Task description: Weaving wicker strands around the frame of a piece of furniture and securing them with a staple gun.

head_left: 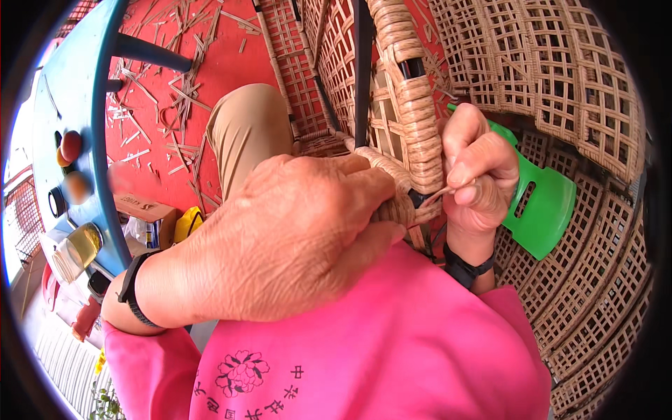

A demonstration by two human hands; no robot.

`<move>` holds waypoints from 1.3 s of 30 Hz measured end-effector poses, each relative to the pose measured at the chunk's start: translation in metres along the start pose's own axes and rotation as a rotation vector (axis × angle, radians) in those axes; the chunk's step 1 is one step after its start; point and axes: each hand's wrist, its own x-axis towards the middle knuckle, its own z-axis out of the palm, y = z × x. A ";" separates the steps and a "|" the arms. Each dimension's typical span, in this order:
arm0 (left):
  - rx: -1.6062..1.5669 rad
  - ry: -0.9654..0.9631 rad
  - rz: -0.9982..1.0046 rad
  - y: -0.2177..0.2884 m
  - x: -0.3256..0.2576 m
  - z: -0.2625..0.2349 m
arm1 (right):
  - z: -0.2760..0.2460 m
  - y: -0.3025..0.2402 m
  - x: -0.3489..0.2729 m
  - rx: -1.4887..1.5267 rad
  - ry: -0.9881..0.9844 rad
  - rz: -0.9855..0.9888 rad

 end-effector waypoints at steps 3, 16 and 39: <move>-0.047 0.078 0.039 0.001 0.005 0.009 | -0.006 0.005 0.001 -0.047 -0.022 -0.106; 0.073 0.129 -0.068 0.019 0.014 0.023 | 0.007 -0.004 -0.003 -0.051 0.063 -0.062; 0.013 0.224 0.250 -0.018 0.014 0.024 | 0.035 -0.009 -0.006 -0.461 0.276 -0.177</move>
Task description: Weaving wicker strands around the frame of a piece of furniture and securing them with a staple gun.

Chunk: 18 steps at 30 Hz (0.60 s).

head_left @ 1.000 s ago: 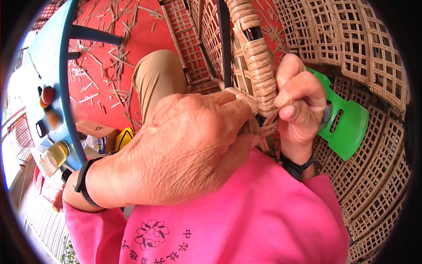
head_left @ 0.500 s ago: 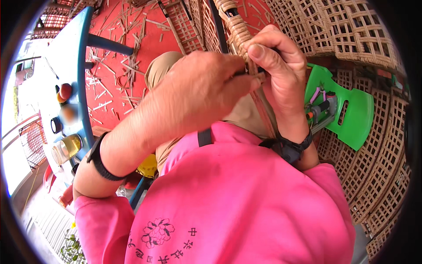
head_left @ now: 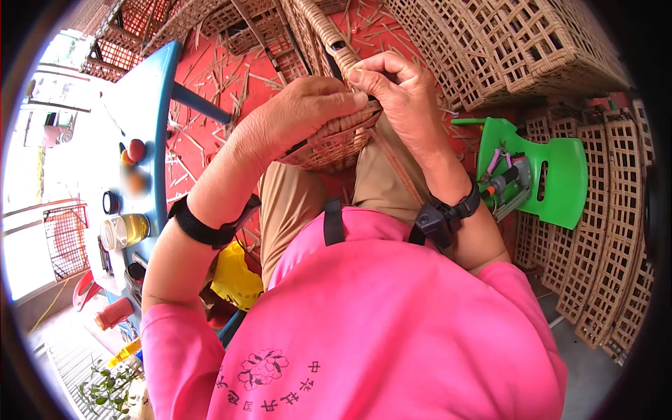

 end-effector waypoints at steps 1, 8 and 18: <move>0.007 -0.005 0.007 0.006 0.001 0.000 | -0.001 -0.002 -0.002 0.113 -0.019 0.079; -0.164 0.005 -0.475 0.035 0.014 0.002 | -0.055 -0.002 -0.034 0.261 0.065 0.372; -0.469 0.347 -0.607 0.043 0.014 0.022 | -0.259 0.140 -0.178 -0.841 0.715 0.546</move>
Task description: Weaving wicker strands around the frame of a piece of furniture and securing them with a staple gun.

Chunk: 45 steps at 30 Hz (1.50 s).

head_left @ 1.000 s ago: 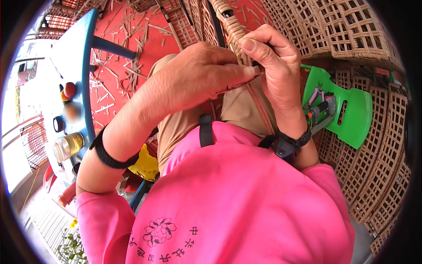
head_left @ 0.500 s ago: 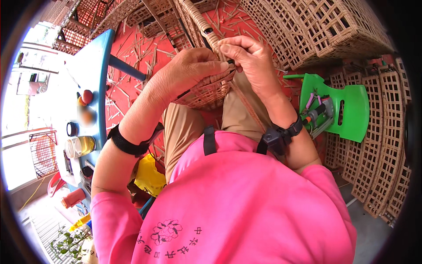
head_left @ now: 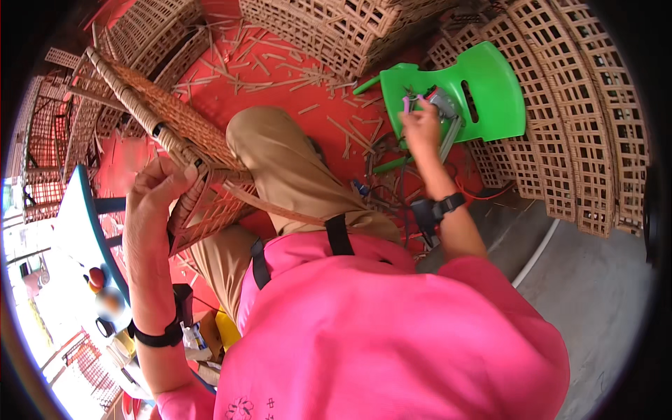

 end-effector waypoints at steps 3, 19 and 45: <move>-0.160 0.078 -0.056 -0.001 0.006 -0.007 | -0.025 0.053 0.037 -0.358 -0.038 0.179; 0.171 -0.038 0.088 -0.005 0.009 -0.007 | 0.009 0.189 0.106 -0.205 -0.030 0.529; 0.399 -0.055 0.681 -0.028 0.031 -0.028 | -0.150 -0.308 -0.118 0.369 -0.896 0.013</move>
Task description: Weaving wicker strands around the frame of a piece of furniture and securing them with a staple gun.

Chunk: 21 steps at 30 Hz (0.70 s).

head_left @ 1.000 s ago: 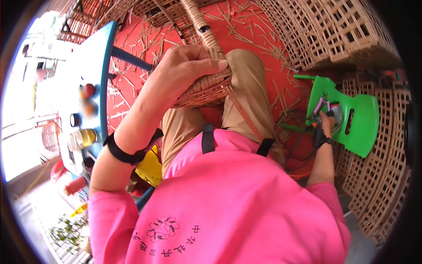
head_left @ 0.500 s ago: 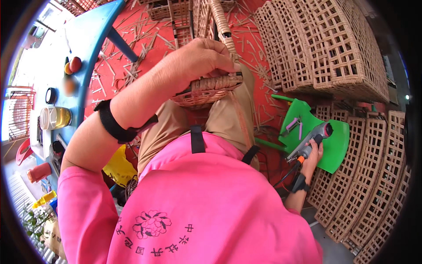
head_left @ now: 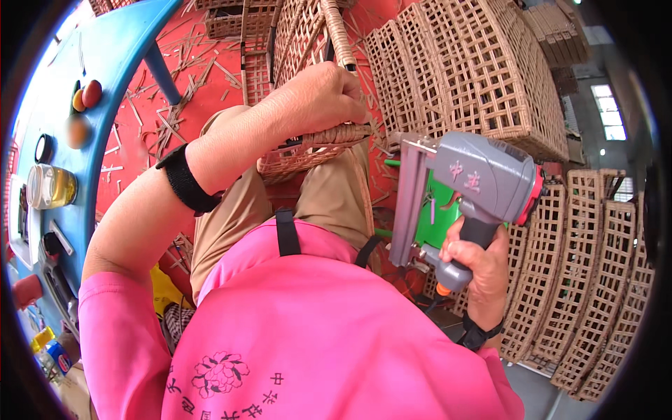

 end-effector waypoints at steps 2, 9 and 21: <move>-0.014 -0.041 -0.035 0.001 -0.002 -0.005 | 0.015 -0.005 -0.004 -0.085 0.032 -0.008; -0.002 -0.025 -0.021 -0.001 -0.002 -0.003 | 0.030 -0.008 -0.003 -0.071 -0.041 0.060; -0.014 -0.020 -0.025 -0.001 -0.003 0.000 | 0.030 0.004 0.004 -0.074 -0.012 0.035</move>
